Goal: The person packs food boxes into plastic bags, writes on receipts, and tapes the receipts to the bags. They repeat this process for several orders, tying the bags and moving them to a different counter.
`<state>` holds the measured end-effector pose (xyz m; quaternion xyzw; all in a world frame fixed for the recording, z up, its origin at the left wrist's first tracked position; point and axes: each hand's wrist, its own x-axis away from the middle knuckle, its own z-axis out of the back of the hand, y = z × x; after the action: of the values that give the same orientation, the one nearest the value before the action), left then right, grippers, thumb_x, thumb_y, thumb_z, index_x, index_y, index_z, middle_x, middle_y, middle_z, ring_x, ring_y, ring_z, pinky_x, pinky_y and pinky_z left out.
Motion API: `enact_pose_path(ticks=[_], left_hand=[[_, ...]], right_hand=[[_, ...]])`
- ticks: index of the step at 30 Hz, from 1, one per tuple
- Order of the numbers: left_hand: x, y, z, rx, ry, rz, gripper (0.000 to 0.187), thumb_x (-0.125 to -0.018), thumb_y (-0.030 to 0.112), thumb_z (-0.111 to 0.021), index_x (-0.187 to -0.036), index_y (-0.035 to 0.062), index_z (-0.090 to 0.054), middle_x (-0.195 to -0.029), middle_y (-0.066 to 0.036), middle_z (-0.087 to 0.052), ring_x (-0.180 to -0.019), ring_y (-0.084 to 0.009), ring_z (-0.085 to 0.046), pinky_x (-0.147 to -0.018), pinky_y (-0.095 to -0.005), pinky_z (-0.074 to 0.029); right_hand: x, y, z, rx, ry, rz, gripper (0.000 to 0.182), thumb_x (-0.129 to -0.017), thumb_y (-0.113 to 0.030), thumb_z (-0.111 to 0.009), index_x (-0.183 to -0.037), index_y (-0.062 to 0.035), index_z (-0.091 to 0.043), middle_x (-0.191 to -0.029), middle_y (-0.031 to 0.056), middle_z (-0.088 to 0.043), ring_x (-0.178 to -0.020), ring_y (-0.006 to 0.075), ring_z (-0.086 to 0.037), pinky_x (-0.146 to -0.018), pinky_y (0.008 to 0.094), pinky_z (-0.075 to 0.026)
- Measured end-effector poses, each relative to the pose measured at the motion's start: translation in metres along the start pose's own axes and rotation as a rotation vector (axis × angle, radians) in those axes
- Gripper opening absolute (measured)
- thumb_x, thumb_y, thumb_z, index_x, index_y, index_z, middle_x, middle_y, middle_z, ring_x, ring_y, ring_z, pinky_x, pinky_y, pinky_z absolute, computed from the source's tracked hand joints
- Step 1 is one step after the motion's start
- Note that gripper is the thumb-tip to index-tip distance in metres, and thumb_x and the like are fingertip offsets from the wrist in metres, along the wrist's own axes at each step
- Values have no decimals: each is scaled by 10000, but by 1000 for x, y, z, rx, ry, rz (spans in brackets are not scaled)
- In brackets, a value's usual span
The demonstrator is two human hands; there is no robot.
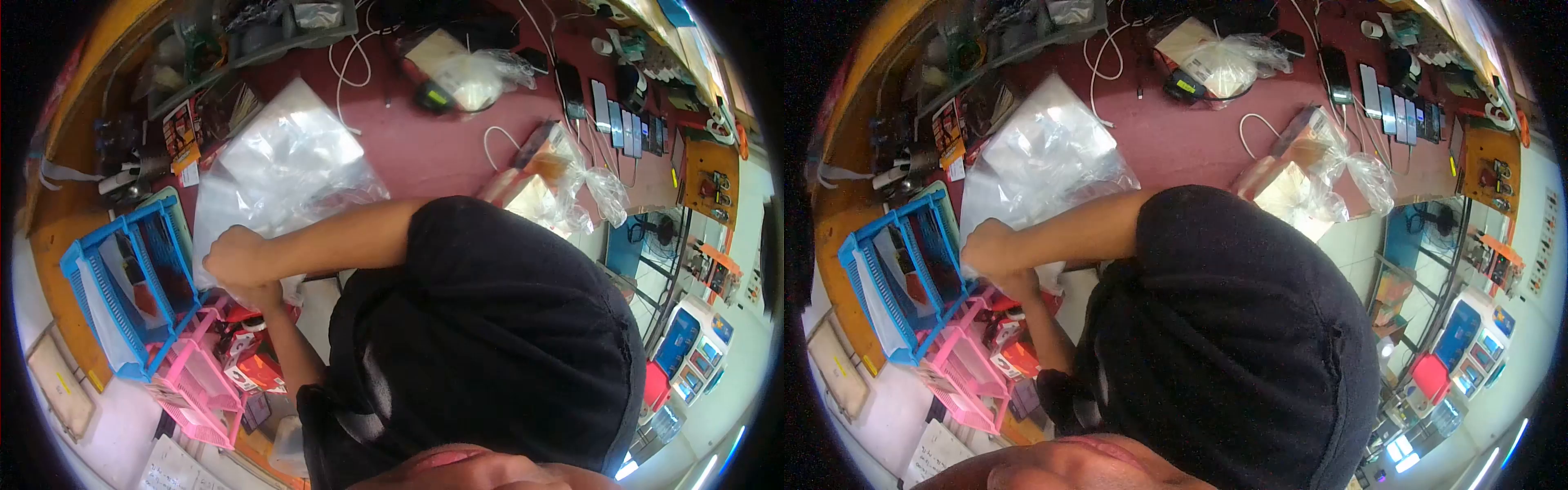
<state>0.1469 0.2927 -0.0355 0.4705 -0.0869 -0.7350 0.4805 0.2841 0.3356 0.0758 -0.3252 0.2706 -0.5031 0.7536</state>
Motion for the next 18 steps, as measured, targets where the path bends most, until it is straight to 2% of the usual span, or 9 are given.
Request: enact_pose_path(ticks=[1,2,8,10,11,12,14,16,18], left_hand=[[4,-4,4,253,-362,205,480,-907,193,-608,-1325,14,-455,-1315,-155,-513,-1211,-268,-494,-1068,-374,-337],[3,-11,3,239,-517,250,468,-912,205,-602,-1314,14,-460,-1309,-155,-514,-1204,-269,-495,-1061,-374,-342],[-33,-36,-3,-19,-303,79,414,-940,277,-563,-1250,13,-488,-1268,-156,-519,-1163,-276,-503,-1017,-379,-371],[-49,-42,-3,-112,-215,4,405,-949,301,-550,-1229,13,-497,-1255,-156,-521,-1150,-278,-506,-1002,-380,-381],[-56,-45,-2,-146,-176,-27,402,-954,312,-543,-1219,13,-502,-1248,-156,-522,-1143,-279,-507,-995,-381,-386],[-58,-47,0,-138,-142,-14,400,-959,324,-537,-1208,13,-507,-1241,-156,-523,-1136,-281,-509,-987,-382,-391],[-66,-48,13,296,-72,429,333,-934,289,-550,-1115,13,-595,-1244,-152,-563,-1155,-266,-520,-986,-388,-398],[-75,-30,32,317,-7,415,319,-920,272,-561,-1101,13,-603,-1241,-153,-568,-1149,-265,-525,-983,-389,-401],[-91,-9,40,439,32,349,290,-891,237,-583,-1074,14,-621,-1234,-156,-577,-1136,-261,-536,-976,-389,-405]], right_hand=[[0,-3,-6,-12,-5,3,147,-720,-182,-624,-809,-83,-685,-764,224,-669,-780,338,-682,-671,477,-531],[-2,-6,-13,6,36,34,135,-716,-183,-627,-788,-88,-690,-773,222,-671,-784,349,-679,-680,478,-529],[-27,1,-26,-265,105,5,165,-711,-162,-608,-822,-86,-704,-838,155,-691,-781,360,-656,-725,462,-511],[-39,18,-25,-692,369,164,107,-675,-96,-647,-770,-54,-673,-756,158,-670,-722,302,-663,-687,405,-525],[-49,18,-16,-818,335,183,87,-695,-96,-669,-760,-39,-656,-737,159,-657,-689,275,-664,-650,380,-523],[-49,4,6,-758,213,150,82,-723,-126,-670,-742,-47,-658,-738,166,-652,-724,300,-659,-651,415,-504],[-50,-18,21,-700,53,148,105,-752,-156,-672,-724,-55,-661,-738,174,-648,-759,325,-654,-653,450,-486],[-46,-38,15,-413,42,303,130,-798,-165,-674,-769,-38,-668,-736,132,-649,-694,244,-657,-651,345,-504],[-39,-42,2,-371,37,458,144,-827,-183,-659,-813,-40,-678,-786,128,-656,-752,237,-647,-701,342,-496]])
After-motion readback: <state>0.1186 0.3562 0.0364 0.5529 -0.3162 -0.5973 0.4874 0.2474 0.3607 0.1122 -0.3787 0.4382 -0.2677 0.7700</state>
